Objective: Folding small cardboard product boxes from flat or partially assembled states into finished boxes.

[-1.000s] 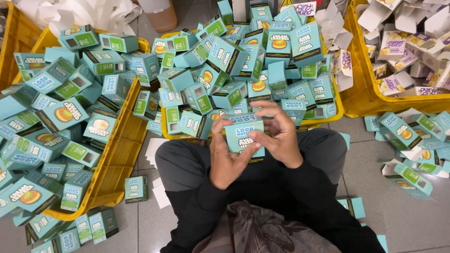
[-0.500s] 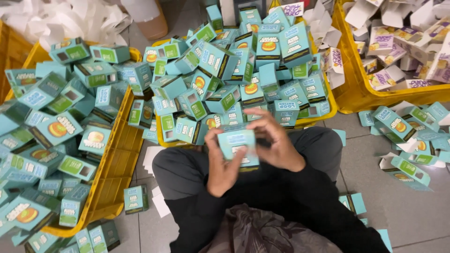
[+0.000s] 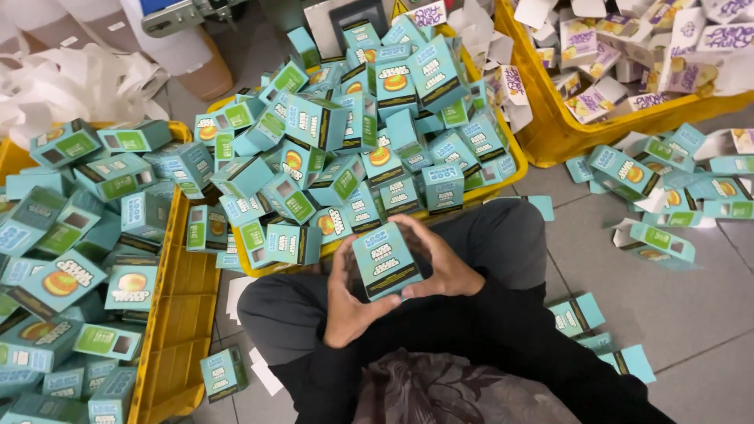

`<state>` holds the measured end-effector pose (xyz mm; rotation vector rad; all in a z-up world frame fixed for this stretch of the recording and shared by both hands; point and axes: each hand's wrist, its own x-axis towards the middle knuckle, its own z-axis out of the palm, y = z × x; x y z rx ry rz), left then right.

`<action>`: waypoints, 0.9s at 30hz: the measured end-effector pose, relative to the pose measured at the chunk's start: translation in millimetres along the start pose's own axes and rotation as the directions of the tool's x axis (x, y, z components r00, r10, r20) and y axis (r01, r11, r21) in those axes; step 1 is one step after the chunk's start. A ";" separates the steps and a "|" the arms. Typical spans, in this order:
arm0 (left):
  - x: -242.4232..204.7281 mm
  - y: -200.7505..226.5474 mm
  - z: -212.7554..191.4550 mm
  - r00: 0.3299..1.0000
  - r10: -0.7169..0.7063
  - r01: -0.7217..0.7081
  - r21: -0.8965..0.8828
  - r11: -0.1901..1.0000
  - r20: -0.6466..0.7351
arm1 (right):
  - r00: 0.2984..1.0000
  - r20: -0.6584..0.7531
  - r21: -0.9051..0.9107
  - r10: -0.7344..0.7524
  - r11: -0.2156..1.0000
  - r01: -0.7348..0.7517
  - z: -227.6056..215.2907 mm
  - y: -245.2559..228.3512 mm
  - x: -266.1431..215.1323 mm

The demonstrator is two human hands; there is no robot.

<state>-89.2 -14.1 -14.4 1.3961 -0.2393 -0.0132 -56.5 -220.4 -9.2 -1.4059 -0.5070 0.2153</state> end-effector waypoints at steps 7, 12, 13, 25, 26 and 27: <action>-8.9 -2.2 -7.1 0.997 0.019 -0.012 0.093 0.996 -0.072 | 1.000 -0.002 0.077 -0.012 0.997 0.012 12.7 8.6 -5.6; -10.5 4.3 -5.3 1.000 0.000 0.000 0.125 0.992 -0.001 | 1.000 -0.001 0.111 0.022 0.994 -0.022 11.5 23.6 -9.6; -11.7 4.0 -5.6 1.000 -0.001 0.002 0.126 0.992 -0.005 | 1.000 0.002 0.113 0.024 0.993 -0.024 12.0 23.4 -9.5; -24.0 -4.4 -16.4 1.000 -0.026 0.028 0.148 0.989 -0.014 | 0.972 0.217 -0.029 0.089 0.996 -0.084 -1.3 -0.8 -3.4; -24.7 -6.3 -21.9 1.000 -0.005 0.003 0.259 0.966 0.007 | 0.969 0.231 -0.138 0.092 0.989 -0.061 -4.7 -4.1 1.5; -25.3 -8.1 -27.4 0.999 0.013 -0.023 0.366 0.930 0.030 | 0.965 0.243 -0.245 0.096 0.969 -0.035 -8.1 -7.4 6.5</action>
